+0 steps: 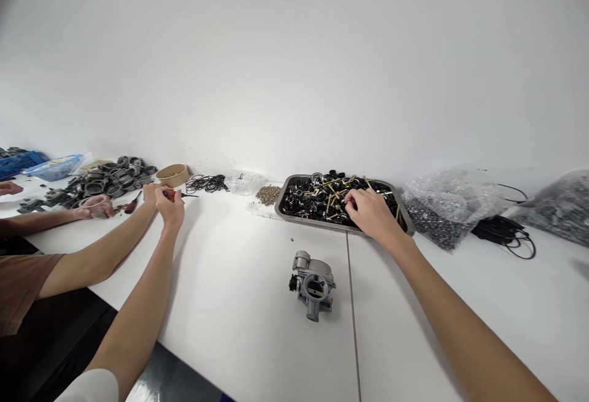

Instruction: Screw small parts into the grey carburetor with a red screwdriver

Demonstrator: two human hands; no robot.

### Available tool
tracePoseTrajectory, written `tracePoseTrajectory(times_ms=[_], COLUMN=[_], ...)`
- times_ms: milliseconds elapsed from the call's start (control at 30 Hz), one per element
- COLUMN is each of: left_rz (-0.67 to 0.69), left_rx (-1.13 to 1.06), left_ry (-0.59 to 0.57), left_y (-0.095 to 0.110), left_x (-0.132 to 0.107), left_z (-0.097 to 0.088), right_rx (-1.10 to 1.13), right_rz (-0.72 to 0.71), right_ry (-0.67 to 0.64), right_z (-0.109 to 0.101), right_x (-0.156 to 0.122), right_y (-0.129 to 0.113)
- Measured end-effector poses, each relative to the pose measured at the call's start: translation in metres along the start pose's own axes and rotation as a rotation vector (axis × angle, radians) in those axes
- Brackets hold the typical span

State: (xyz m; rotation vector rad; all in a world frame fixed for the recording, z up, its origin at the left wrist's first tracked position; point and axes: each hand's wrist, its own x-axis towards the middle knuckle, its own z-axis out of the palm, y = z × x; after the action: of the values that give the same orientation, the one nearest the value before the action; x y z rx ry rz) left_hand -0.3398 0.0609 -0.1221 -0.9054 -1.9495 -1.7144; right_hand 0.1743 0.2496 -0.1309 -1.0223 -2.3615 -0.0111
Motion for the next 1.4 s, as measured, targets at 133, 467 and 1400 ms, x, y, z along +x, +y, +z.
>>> tracePoseTrajectory(times_ms=[133,467,1400], left_rz=[-0.016,-0.010,-0.001], left_rx=[0.003,0.000,0.005], left_ry=[-0.005,0.009,-0.009], left_y=[-0.004,0.005,-0.001], left_x=[0.001,0.001,-0.002], left_z=[0.000,-0.002,0.003], right_rx=[0.002,0.018,-0.012], right_rz=[-0.001,0.004,-0.001], right_ry=[0.005,0.007,0.000], right_z=[-0.001,-0.003,-0.001], right_x=[0.000,0.001,0.000], right_y=[-0.001,-0.004,-0.002])
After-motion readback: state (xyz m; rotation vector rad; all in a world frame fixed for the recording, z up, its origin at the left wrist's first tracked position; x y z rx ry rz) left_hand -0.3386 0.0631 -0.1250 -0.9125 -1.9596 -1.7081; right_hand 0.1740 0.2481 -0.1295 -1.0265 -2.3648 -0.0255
